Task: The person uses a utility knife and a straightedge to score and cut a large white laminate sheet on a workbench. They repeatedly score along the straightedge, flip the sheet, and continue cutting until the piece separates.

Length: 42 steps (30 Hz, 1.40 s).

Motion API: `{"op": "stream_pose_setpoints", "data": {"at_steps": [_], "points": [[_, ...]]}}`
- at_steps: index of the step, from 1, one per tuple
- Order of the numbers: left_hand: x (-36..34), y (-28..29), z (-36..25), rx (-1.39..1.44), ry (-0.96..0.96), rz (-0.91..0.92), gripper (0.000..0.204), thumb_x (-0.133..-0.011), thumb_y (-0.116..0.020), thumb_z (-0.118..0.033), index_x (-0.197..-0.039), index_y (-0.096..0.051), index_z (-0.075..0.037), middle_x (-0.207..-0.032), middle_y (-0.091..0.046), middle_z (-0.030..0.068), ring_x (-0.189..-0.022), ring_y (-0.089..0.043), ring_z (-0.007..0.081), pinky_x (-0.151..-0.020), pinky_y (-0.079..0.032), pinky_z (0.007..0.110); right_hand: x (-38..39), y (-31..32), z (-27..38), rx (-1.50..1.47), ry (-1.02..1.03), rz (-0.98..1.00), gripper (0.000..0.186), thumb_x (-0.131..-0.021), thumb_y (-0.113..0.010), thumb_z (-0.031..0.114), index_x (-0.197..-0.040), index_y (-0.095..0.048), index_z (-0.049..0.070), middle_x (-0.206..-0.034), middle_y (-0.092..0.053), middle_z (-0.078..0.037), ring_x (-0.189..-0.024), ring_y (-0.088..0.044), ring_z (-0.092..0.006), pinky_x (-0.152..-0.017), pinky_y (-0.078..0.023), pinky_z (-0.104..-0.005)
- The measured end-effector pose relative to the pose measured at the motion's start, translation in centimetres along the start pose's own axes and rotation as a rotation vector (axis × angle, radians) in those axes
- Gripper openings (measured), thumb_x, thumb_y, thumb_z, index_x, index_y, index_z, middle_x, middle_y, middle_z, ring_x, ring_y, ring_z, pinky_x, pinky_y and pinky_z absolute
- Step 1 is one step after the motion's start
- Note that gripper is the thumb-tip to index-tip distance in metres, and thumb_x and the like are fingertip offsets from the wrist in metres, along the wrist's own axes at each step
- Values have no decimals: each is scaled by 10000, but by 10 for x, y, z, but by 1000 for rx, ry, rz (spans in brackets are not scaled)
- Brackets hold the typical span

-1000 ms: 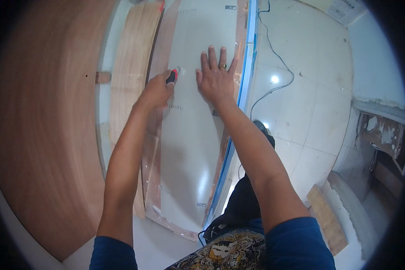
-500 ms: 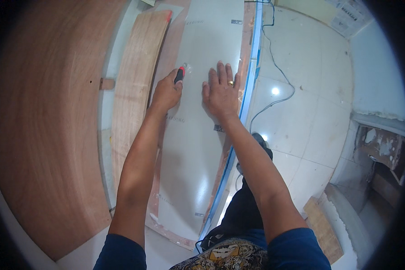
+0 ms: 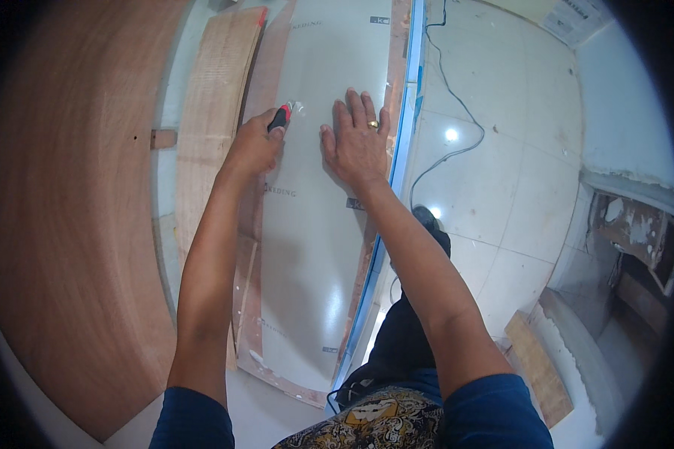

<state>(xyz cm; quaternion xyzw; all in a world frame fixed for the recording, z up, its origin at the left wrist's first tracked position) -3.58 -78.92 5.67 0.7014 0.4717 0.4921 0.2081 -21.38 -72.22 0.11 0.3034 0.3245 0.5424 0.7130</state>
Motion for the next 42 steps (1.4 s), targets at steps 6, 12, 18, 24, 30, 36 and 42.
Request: {"op": "stream_pose_setpoints", "data": {"at_steps": [6, 12, 18, 24, 30, 36, 42], "points": [[-5, 15, 13, -6, -183, -114, 422, -1033, -618, -134, -1445, -637, -40, -855, -687, 160, -689, -653, 272, -663, -552, 405, 0, 10, 2, -103, -17, -50, 531, -1075, -563, 377, -1497, -596, 57, -1664, -425, -151, -1609, -311, -306, -1337, -148, -559], [-19, 3, 8, 42, -215, -187, 411, -1002, -642, -152, -1394, -654, -31, -1089, -745, 298, -1056, -716, 484, -932, -565, 505, 0, 10, -4, -94, -28, -53, 496, -1085, -558, 358, -1472, -607, 51, -1647, -439, -154, -1601, -327, -304, -1335, -155, -557], [-29, 1, 13, -23, -252, -201, 413, -1024, -607, -121, -1427, -642, -35, -844, -672, 149, -704, -647, 266, -671, -543, 404, 1, 12, -2, -109, -7, -70, 494, -1084, -565, 360, -1466, -609, 50, -1630, -451, -146, -1587, -348, -304, -1338, -157, -546], [-19, 5, 1, 51, -157, -13, 437, -1045, -580, -95, -1478, -622, -49, -694, -612, 61, -525, -594, 156, -506, -491, 346, 1, 12, -6, -108, -6, -68, 496, -1077, -576, 359, -1459, -613, 46, -1615, -464, -146, -1582, -353, -303, -1342, -151, -542], [-17, 1, 2, 41, -79, 11, 448, -1052, -607, -121, -1496, -615, -64, -685, -600, 48, -519, -582, 154, -513, -491, 343, 1, 12, -9, -106, -4, -75, 483, -1074, -577, 352, -1443, -624, 44, -1606, -475, -146, -1577, -363, -304, -1341, -158, -541], [-24, 7, 26, -140, -377, -232, 478, -1035, -627, -140, -1503, -593, -50, -844, -722, 203, -740, -734, 362, -718, -585, 447, 2, 11, 7, -123, 21, -67, 470, -1073, -579, 350, -1431, -628, 51, -1604, -482, -148, -1579, -366, -304, -1339, -161, -543], [19, -30, -17, -416, -121, -184, 443, -1000, -602, -93, -1426, -583, 27, -1003, -763, 309, -1016, -752, 484, -914, -592, 555, 0, 7, -3, -31, 2, -10, 490, -1078, -564, 352, -1473, -591, 63, -1633, -456, -152, -1611, -303, -316, -1331, -143, -585]]}}
Point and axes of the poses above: each hand's wrist, its own x-axis away from the middle knuckle, its own y-axis out of the back of the hand, z = x × y, the point moved 10 cm from there along -x, towards the middle knuckle
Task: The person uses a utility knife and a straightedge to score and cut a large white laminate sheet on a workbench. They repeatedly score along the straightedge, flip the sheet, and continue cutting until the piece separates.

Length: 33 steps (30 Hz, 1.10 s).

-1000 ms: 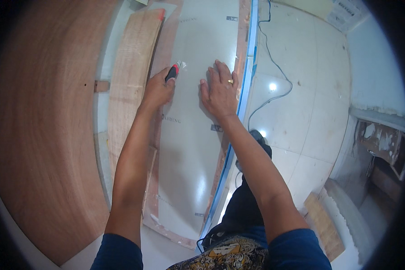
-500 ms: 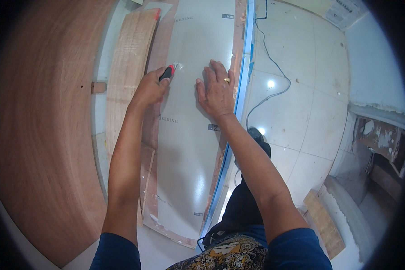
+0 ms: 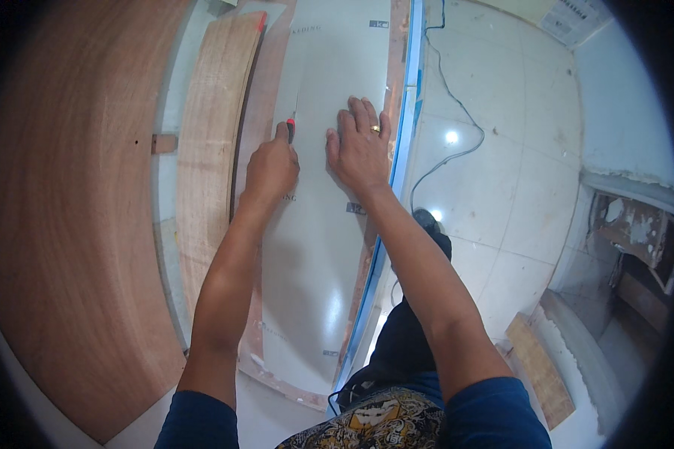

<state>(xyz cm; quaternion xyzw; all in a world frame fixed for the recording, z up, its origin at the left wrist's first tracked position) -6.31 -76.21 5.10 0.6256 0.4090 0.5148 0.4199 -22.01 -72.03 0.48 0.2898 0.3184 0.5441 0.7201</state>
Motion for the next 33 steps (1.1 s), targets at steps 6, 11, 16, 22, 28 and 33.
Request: {"op": "stream_pose_setpoints", "data": {"at_steps": [6, 11, 16, 22, 28, 33], "points": [[-6, 6, 12, 4, -13, 70, 475, -1027, -607, -135, -1481, -559, -3, -1139, -731, 338, -1111, -704, 511, -974, -552, 566, -2, -17, 7, 151, 7, 37, 558, -1110, -491, 439, -1585, -519, 146, -1745, -332, -157, -1660, -178, -363, -1322, -95, -635], [13, 2, 12, -16, -110, 60, 417, -1022, -587, -108, -1409, -571, 50, -1024, -747, 325, -1002, -738, 499, -907, -584, 564, -1, -29, 2, 244, 20, 11, 577, -1127, -445, 495, -1650, -468, 253, -1798, -242, -155, -1683, -91, -385, -1310, -51, -674], [49, -7, 43, 64, -95, 87, 483, -1018, -590, -118, -1467, -553, 57, -1024, -737, 336, -1002, -730, 505, -898, -571, 577, -1, -30, 6, 260, 2, 1, 581, -1124, -436, 531, -1647, -476, 280, -1798, -242, -164, -1684, -72, -402, -1293, -20, -708], [41, 2, 45, 393, 233, 383, 432, -1007, -538, -93, -1404, -604, 65, -963, -745, 292, -779, -761, 406, -691, -608, 507, 1, -25, 4, 250, 31, -21, 581, -1111, -460, 491, -1639, -483, 248, -1789, -263, -168, -1674, -102, -427, -1288, -38, -711], [24, 9, 37, 186, 127, 461, 347, -1033, -524, -119, -1290, -645, 81, -916, -743, 250, -685, -749, 324, -554, -583, 468, 2, -25, 14, 298, 73, -3, 575, -1121, -426, 427, -1635, -482, 176, -1768, -313, -160, -1665, -151, -423, -1280, -79, -724], [42, -4, 42, 130, -18, 173, 400, -1062, -546, -149, -1415, -581, 36, -1039, -738, 316, -927, -752, 463, -819, -593, 545, 9, -38, 23, 319, 248, 15, 538, -1149, -343, 470, -1642, -480, 306, -1780, -318, -79, -1665, -194, -378, -1286, -72, -739]]}}
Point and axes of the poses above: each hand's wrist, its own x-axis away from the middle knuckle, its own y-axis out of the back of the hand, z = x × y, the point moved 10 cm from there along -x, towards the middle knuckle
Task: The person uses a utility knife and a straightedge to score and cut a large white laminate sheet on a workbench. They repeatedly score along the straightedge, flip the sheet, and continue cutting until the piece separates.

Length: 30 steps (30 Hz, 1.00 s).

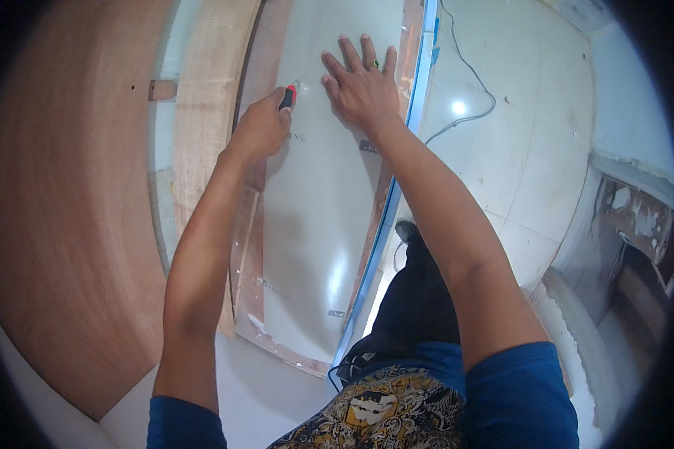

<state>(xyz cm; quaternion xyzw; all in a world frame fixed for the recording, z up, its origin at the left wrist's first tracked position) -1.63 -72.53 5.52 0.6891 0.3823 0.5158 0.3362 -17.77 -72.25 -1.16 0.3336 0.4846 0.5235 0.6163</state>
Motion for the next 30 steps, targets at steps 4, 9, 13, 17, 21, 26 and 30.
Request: {"op": "stream_pose_setpoints", "data": {"at_steps": [4, 9, 13, 17, 21, 26, 30], "points": [[6, -17, -3, -58, 13, 3, 487, -1061, -558, -152, -1522, -503, -5, -1178, -714, 355, -1149, -672, 543, -1004, -525, 586, 0, -1, -4, 64, -53, 25, 530, -1152, -327, 505, -1645, -469, 371, -1792, -296, -62, -1670, -177, -376, -1289, -45, -740], [17, -19, -4, -90, -43, -37, 419, -1028, -597, -122, -1413, -555, 42, -1070, -734, 338, -1051, -717, 516, -942, -563, 571, 3, -7, -6, 50, -85, 62, 515, -1150, -338, 507, -1639, -468, 409, -1801, -274, -58, -1676, -144, -380, -1284, -8, -745], [49, -36, 18, -118, 27, -62, 451, -1019, -611, -130, -1435, -557, 36, -1084, -723, 352, -1040, -725, 494, -937, -564, 560, 1, -5, -3, 12, -127, 51, 506, -1142, -373, 492, -1630, -476, 410, -1803, -262, -81, -1675, -132, -400, -1278, -1, -753], [34, -12, 18, 94, 84, 85, 419, -1028, -583, -132, -1409, -584, 43, -1072, -723, 353, -990, -736, 491, -885, -581, 544, 11, 0, -2, -30, -140, 100, 514, -1132, -401, 475, -1626, -489, 364, -1800, -266, -101, -1672, -123, -424, -1268, -25, -767], [34, -3, -2, 156, 243, 264, 380, -1026, -559, -122, -1358, -612, 56, -1072, -732, 336, -943, -739, 498, -830, -594, 532, 5, 2, -11, 29, -77, 124, 543, -1125, -421, 472, -1636, -485, 300, -1794, -276, -103, -1671, -128, -419, -1262, -56, -775], [44, 0, 3, 137, 213, 209, 353, -1026, -570, -123, -1321, -619, 66, -1059, -737, 330, -970, -731, 498, -845, -582, 545, 70, 13, 21, -108, 58, 181, 579, -1117, -435, 506, -1652, -467, 286, -1792, -281, -85, -1675, -133, -393, -1267, -73, -770], [29, -6, 8, 19, 75, 129, 369, -1038, -568, -125, -1354, -600, 64, -1078, -736, 333, -1037, -722, 497, -904, -567, 560, 58, 9, 23, -1, 10, 179, 599, -1120, -406, 554, -1662, -452, 303, -1801, -265, -59, -1681, -117, -376, -1271, -62, -769]]}}
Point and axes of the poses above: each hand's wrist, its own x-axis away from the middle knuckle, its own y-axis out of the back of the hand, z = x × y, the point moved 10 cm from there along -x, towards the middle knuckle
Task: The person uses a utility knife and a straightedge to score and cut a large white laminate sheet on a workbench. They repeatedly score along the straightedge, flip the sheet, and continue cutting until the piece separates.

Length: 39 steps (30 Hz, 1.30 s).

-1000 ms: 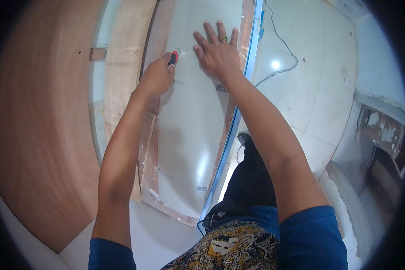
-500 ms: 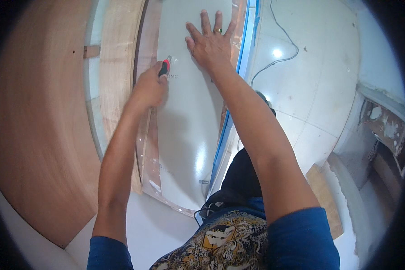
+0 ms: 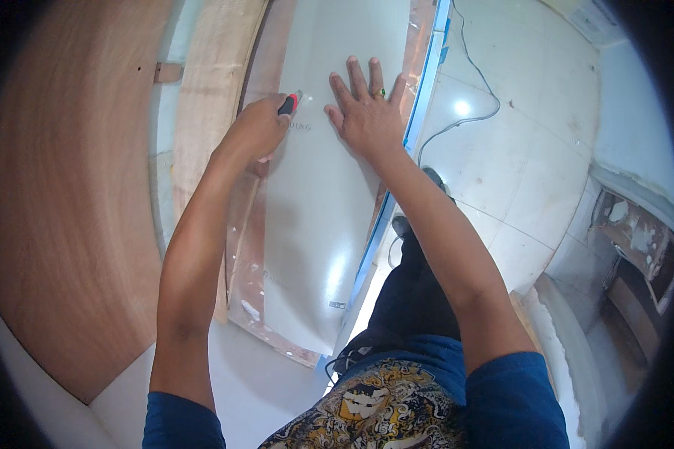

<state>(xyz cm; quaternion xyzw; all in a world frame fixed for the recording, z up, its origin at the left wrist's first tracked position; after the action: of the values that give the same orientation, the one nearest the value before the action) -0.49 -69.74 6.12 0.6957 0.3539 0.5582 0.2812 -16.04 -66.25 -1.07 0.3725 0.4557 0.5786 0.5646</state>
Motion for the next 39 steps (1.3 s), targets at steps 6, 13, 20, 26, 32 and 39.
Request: {"op": "stream_pose_setpoints", "data": {"at_steps": [6, 13, 20, 26, 32, 39], "points": [[12, -17, 3, -50, -64, -201, 460, -1037, -571, -116, -1465, -536, 48, -1078, -734, 333, -1048, -718, 508, -933, -559, 575, -8, -5, -6, 29, -71, -49, 603, -1112, -358, 626, -1660, -434, 388, -1808, -252, -22, -1687, -86, -362, -1285, -18, -758], [36, -40, 13, -61, -18, -114, 522, -1036, -576, -119, -1524, -473, 35, -1050, -736, 325, -1013, -721, 518, -914, -559, 587, -11, -3, -10, 69, -138, -14, 601, -1105, -357, 655, -1658, -421, 429, -1811, -247, -16, -1686, -62, -386, -1276, 12, -772], [69, -54, 24, -73, 80, 14, 571, -1018, -584, -115, -1558, -453, 13, -1136, -713, 360, -1099, -698, 521, -981, -536, 583, -10, -4, -8, 39, -133, 24, 608, -1110, -349, 653, -1663, -423, 411, -1819, -220, -30, -1687, -22, -398, -1254, 16, -799], [64, -36, 41, 72, 97, 44, 528, -1019, -589, -123, -1527, -519, 7, -1263, -688, 359, -1206, -665, 509, -1037, -528, 540, -16, -2, -10, 44, -124, 20, 622, -1112, -330, 635, -1669, -421, 374, -1818, -222, -31, -1689, -18, -388, -1267, 27, -775], [72, -7, 58, 476, 39, -322, 542, -1042, -603, -162, -1559, -515, -25, -1376, -656, 335, -1289, -642, 477, -1104, -508, 482, -3, 28, -31, -311, -132, -216, 633, -1089, -541, 434, -1628, -458, 113, -1735, -326, -203, -1603, -270, -438, -1280, -215, -651], [90, -106, 102, 835, -50, -813, 613, -1039, -629, -175, -1574, -464, 75, -1461, -632, 291, -1313, -656, 394, -1101, -507, 441, 45, 39, -69, -543, -362, -246, 795, -964, -782, 412, -1538, -498, -58, -1545, -451, -317, -1405, -452, -495, -1199, -369, -558]]}}
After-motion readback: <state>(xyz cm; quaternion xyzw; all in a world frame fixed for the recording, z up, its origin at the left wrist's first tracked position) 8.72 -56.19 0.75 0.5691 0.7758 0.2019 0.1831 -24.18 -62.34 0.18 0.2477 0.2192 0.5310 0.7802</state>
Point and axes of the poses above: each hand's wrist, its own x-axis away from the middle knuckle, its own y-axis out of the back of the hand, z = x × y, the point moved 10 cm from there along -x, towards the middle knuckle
